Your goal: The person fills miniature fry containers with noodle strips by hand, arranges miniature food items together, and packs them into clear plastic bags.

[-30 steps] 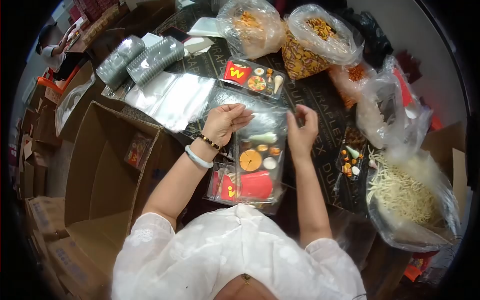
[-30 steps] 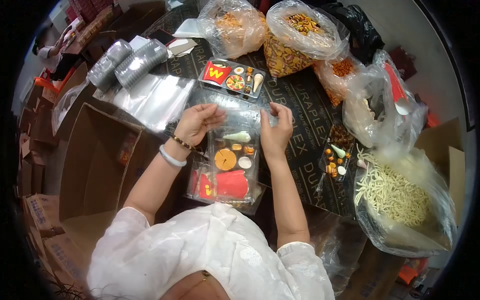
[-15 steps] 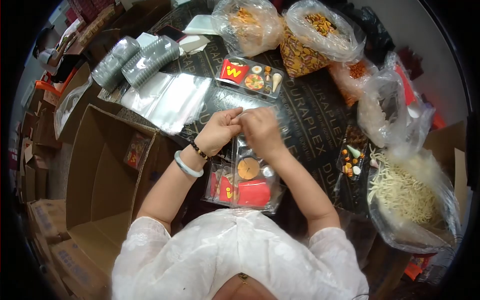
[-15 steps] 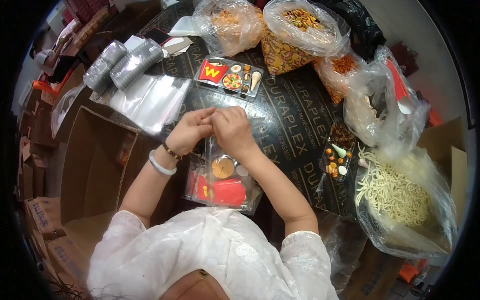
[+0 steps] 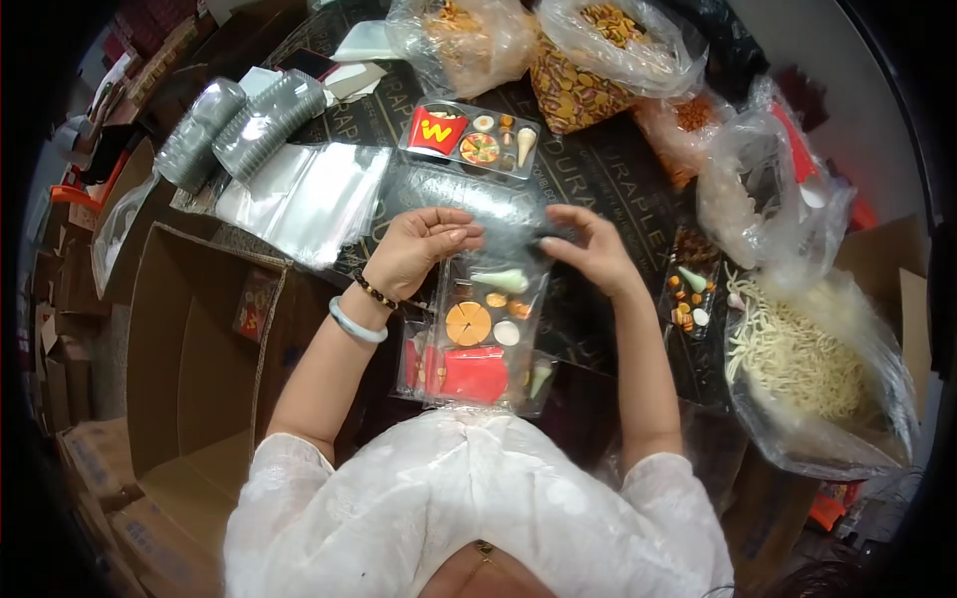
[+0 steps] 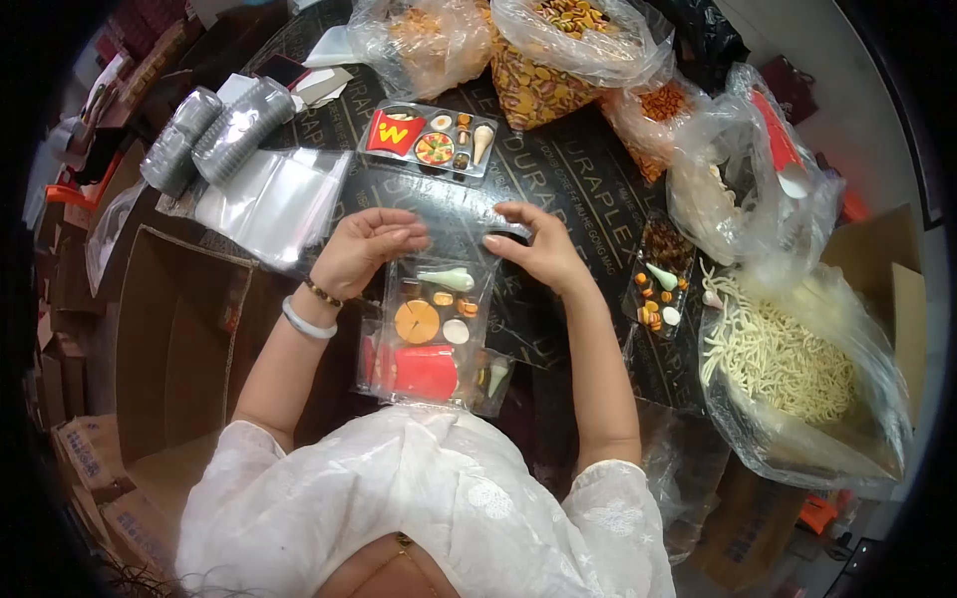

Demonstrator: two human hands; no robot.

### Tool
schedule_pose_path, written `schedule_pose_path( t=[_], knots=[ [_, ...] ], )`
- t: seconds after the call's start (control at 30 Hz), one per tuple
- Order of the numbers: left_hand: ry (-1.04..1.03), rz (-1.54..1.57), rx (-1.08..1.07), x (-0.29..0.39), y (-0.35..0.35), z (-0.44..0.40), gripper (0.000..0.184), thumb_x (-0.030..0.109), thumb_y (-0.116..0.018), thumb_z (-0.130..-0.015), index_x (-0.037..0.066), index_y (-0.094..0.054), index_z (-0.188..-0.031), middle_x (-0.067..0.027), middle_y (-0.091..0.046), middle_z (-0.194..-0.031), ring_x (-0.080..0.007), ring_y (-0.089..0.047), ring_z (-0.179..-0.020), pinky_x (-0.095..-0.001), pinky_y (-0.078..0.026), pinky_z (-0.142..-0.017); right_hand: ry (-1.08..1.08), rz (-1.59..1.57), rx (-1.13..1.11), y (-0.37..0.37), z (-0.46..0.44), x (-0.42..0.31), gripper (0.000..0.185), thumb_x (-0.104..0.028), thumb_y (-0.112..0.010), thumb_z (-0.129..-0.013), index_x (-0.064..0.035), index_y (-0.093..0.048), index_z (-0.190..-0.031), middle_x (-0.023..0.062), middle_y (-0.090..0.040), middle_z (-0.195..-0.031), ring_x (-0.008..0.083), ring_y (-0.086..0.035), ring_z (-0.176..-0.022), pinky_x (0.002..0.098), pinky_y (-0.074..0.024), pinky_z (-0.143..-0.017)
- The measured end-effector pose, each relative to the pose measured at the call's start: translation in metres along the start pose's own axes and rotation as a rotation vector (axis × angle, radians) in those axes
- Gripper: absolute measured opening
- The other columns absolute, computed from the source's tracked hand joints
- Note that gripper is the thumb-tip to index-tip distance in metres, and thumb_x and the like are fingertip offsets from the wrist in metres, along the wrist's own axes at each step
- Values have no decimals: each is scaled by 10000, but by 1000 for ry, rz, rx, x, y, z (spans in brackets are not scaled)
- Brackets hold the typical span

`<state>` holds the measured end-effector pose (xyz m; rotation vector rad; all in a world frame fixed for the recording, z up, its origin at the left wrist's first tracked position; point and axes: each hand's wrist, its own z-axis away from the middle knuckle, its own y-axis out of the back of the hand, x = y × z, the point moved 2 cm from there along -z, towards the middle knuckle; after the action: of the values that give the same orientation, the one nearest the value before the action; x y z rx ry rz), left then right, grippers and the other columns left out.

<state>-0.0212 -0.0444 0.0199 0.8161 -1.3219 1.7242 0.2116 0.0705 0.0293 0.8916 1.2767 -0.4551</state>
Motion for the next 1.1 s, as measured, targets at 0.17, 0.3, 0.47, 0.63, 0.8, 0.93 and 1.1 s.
schedule_pose_path(
  t=[0.17, 0.3, 0.47, 0.63, 0.8, 0.93, 1.1],
  knots=[
    [-208, -332, -91, 2, 11, 25, 175, -105, -529, -782, -15, -666, -846, -181, -562, -1239, -265, -556, -1139, -334, -441, -951, 301, 247, -74, -12, 38, -26, 121, 5, -692, -757, -36, -670, -869, 84, -581, -1065, 190, -593, -935, 278, -464, -775],
    [-287, -519, -96, -16, 11, 51, 204, -118, -514, -737, -10, -653, -839, -166, -469, -1355, -257, -503, -1202, -321, -413, -970, 339, 293, -49, -31, 56, -4, 129, 22, -662, -761, -35, -656, -877, 114, -596, -1058, 201, -630, -799, 279, -492, -678],
    [-73, 221, 161, -26, 5, 68, 160, -26, -580, -824, 11, -569, -980, -144, -497, -1298, -188, -553, -1102, -299, -460, -888, 301, 167, -43, -35, 62, 12, 111, 39, -647, -742, -17, -643, -839, 113, -629, -1062, 177, -630, -789, 268, -493, -637],
    [13, -37, 202, -53, -18, 71, 197, 26, -621, -851, 12, -581, -1044, -121, -600, -1081, -145, -614, -905, -285, -521, -746, 444, 96, -25, -42, 71, 20, 168, 92, -620, -708, -19, -648, -831, 118, -628, -1065, 156, -618, -871, 256, -502, -695],
    [-864, -813, 181, 35, -77, 134, 295, -48, -660, -672, 27, -641, -957, -73, -640, -846, -127, -584, -672, -240, -468, -596, 394, -79, 55, -9, 76, 8, 204, 65, -588, -701, -15, -642, -881, 126, -619, -1102, 177, -592, -994, 287, -475, -825],
    [-1127, -1175, -271, 36, -109, 163, 409, 101, -687, -587, 50, -635, -990, -96, -598, -924, -223, -583, -734, -327, -472, -657, 402, 200, 236, 18, 41, -18, 296, -138, -692, -752, -35, -639, -1025, 119, -607, -1147, 243, -560, -1092, 334, -434, -920],
    [-607, -1304, -349, -71, -75, 125, 483, 213, -779, -637, 50, -617, -1061, -179, -509, -1180, -319, -549, -981, -383, -461, -807, 344, 800, 212, 3, -41, -29, 644, -492, -754, -664, -97, -607, -1152, 156, -479, -1327, 327, -404, -1263, 466, -330, -1006]
  ],
)
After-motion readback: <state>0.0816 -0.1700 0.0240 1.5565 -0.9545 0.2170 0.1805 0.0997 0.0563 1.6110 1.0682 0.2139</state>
